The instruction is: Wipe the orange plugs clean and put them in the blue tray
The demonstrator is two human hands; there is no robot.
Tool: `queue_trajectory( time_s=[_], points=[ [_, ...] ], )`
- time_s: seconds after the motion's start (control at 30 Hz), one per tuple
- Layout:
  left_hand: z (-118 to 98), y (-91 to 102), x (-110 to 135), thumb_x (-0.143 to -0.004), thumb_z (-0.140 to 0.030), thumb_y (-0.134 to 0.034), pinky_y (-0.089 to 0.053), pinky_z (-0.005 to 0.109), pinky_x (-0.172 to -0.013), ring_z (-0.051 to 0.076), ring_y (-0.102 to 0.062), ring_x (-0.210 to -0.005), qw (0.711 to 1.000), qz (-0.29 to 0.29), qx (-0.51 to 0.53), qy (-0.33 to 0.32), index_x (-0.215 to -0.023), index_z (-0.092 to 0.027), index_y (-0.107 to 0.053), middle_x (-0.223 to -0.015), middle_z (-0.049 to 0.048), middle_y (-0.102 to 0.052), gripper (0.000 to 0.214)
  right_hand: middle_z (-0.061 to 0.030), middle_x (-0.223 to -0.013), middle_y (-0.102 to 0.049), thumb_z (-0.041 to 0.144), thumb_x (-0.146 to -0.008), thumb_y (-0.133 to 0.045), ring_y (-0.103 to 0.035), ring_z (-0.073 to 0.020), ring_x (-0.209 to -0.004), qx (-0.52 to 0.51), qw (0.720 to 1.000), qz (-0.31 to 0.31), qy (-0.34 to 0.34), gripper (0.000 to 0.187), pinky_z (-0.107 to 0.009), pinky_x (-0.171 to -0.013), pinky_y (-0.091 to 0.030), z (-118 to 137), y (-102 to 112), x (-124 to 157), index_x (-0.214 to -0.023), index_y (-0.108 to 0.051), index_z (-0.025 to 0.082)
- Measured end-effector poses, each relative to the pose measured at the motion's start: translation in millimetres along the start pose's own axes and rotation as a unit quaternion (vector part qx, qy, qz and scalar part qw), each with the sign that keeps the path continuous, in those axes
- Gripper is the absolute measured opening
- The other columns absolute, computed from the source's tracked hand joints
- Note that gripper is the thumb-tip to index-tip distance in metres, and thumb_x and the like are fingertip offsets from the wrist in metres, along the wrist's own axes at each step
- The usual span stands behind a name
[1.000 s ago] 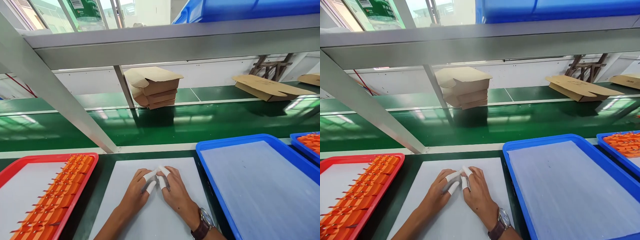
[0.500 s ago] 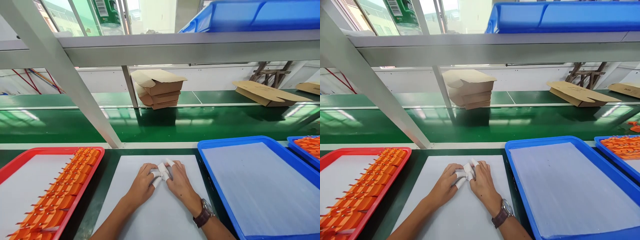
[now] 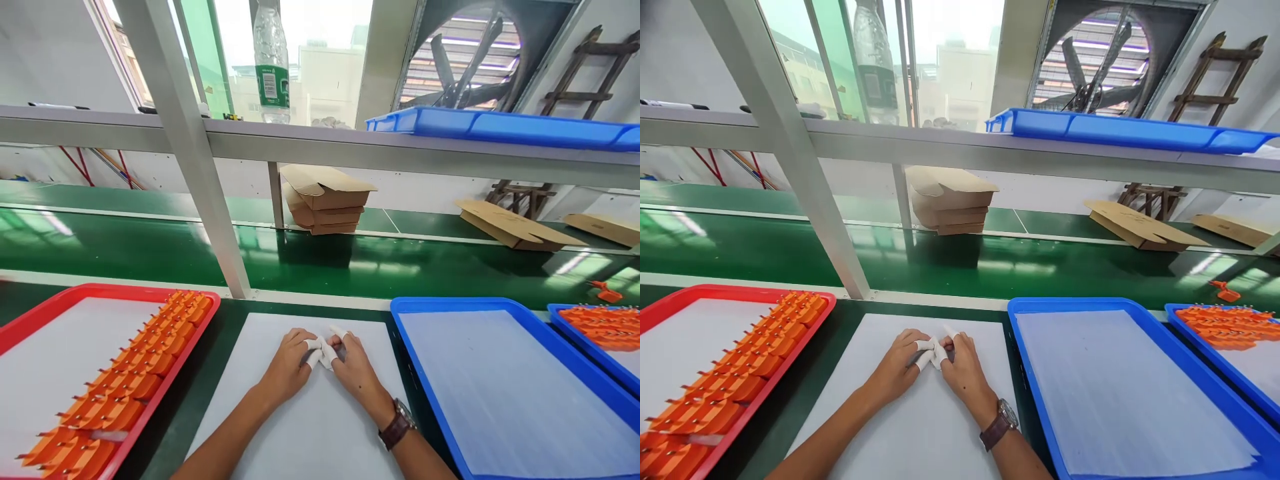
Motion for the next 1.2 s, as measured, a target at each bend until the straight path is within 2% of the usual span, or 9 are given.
queue_trajectory(
  time_s=[0.13,0.23,0.4,0.53,0.67,0.77,0.9,1.03,1.2],
  points=[
    [5.6,-0.2,0.3,-0.082,-0.002,-0.048,-0.05,0.043,-0.086,0.023,-0.057,-0.099,1.0,-0.004,0.023,0.017,-0.105,-0.024,-0.063,-0.103,0.0049,-0.067,0.035,-0.0036,-0.087,-0.065,0.012,-0.075,-0.052,-0.061,-0.0214,-0.083,-0.015,0.999,-0.032,0.018,0.029,-0.036,-0.078,-0.054,-2.0,4.2,-2.1,-0.101,-0.064,0.021],
    [8.3,-2.3,0.9,-0.081,-0.002,-0.049,-0.05,0.041,-0.082,0.023,-0.058,-0.096,1.0,-0.002,0.011,0.027,-0.103,-0.025,-0.064,-0.098,0.004,-0.067,0.035,-0.0032,-0.086,-0.063,0.01,-0.073,-0.051,-0.059,-0.0209,-0.08,-0.011,0.997,-0.064,0.038,0.04,-0.036,-0.076,-0.054,-2.6,10.7,-3.3,-0.11,-0.061,0.021],
    [4.9,-2.2,1.8,-0.079,-0.002,-0.049,-0.052,0.042,-0.081,0.024,-0.058,-0.095,1.0,-0.006,-0.023,0.015,-0.098,-0.023,-0.063,-0.099,0.0057,-0.065,0.031,-0.0052,-0.091,-0.062,0.003,-0.062,-0.046,-0.058,-0.0234,-0.086,0.032,0.996,-0.056,0.059,0.053,-0.039,-0.079,-0.053,-1.8,10.5,-3.2,-0.111,-0.06,0.02],
    [4.2,5.8,2.6,-0.076,-0.001,-0.049,-0.054,0.042,-0.083,0.025,-0.058,-0.103,0.998,-0.055,-0.03,0.003,-0.084,-0.021,-0.059,-0.109,0.0082,-0.062,0.023,-0.0088,-0.112,-0.061,0.0,-0.063,-0.045,-0.056,-0.0246,-0.103,0.044,0.992,-0.078,0.087,0.061,-0.042,-0.09,-0.05,4.9,14.9,-0.1,-0.119,-0.057,0.02],
    [5.5,13.7,2.3,-0.075,0.001,-0.047,-0.054,0.04,-0.08,0.023,-0.059,-0.098,0.995,-0.098,-0.02,0.005,-0.084,-0.021,-0.057,-0.105,0.0072,-0.063,0.026,-0.008,-0.111,-0.061,-0.001,-0.07,-0.045,-0.055,-0.0241,-0.103,0.049,0.985,-0.082,0.145,0.057,-0.042,-0.089,-0.05,21.8,18.6,3.7,-0.121,-0.054,0.022],
    [5.6,11.9,1.9,-0.071,0.004,-0.045,-0.054,0.039,-0.08,0.022,-0.058,-0.095,0.996,-0.084,-0.023,0.007,-0.093,-0.022,-0.058,-0.102,0.0061,-0.063,0.036,-0.0078,-0.108,-0.062,0.001,-0.074,-0.048,-0.055,-0.025,-0.101,0.067,0.983,-0.04,0.168,0.057,-0.042,-0.086,-0.051,31.8,13.0,5.1,-0.126,-0.05,0.023],
    [7.7,2.1,4.4,-0.071,0.003,-0.051,-0.054,0.043,-0.084,0.025,-0.057,-0.103,0.998,-0.037,-0.052,0.014,-0.089,-0.022,-0.059,-0.109,0.0066,-0.062,0.032,-0.0102,-0.113,-0.06,0.004,-0.075,-0.052,-0.053,-0.0278,-0.105,0.1,0.985,-0.003,0.144,0.057,-0.047,-0.089,-0.05,26.9,4.0,5.2,-0.129,-0.048,0.02],
    [9.5,-4.5,6.4,-0.08,-0.007,-0.058,-0.053,0.048,-0.087,0.028,-0.055,-0.11,0.997,-0.006,-0.08,0.018,-0.09,-0.021,-0.06,-0.118,0.0085,-0.06,0.018,-0.0107,-0.115,-0.059,0.0,-0.071,-0.049,-0.053,-0.0276,-0.108,0.099,0.989,-0.016,0.112,0.059,-0.047,-0.093,-0.05,15.5,3.2,4.4,-0.127,-0.05,0.018],
    [8.0,-0.4,3.9,-0.087,-0.014,-0.056,-0.053,0.048,-0.088,0.027,-0.055,-0.109,0.997,-0.021,-0.071,0.018,-0.089,-0.02,-0.059,-0.116,0.0091,-0.061,0.007,-0.0115,-0.113,-0.06,-0.002,-0.072,-0.044,-0.054,-0.028,-0.11,0.103,0.988,-0.043,0.106,0.058,-0.047,-0.094,-0.051,13.8,8.8,3.2,-0.125,-0.052,0.019]
  ],
)
Point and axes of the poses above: each hand's wrist, its own x-axis away from the middle knuckle, its own y-axis out of the back of the hand, z = x × y, the point moved 8 cm from there along -x, towards the middle knuckle
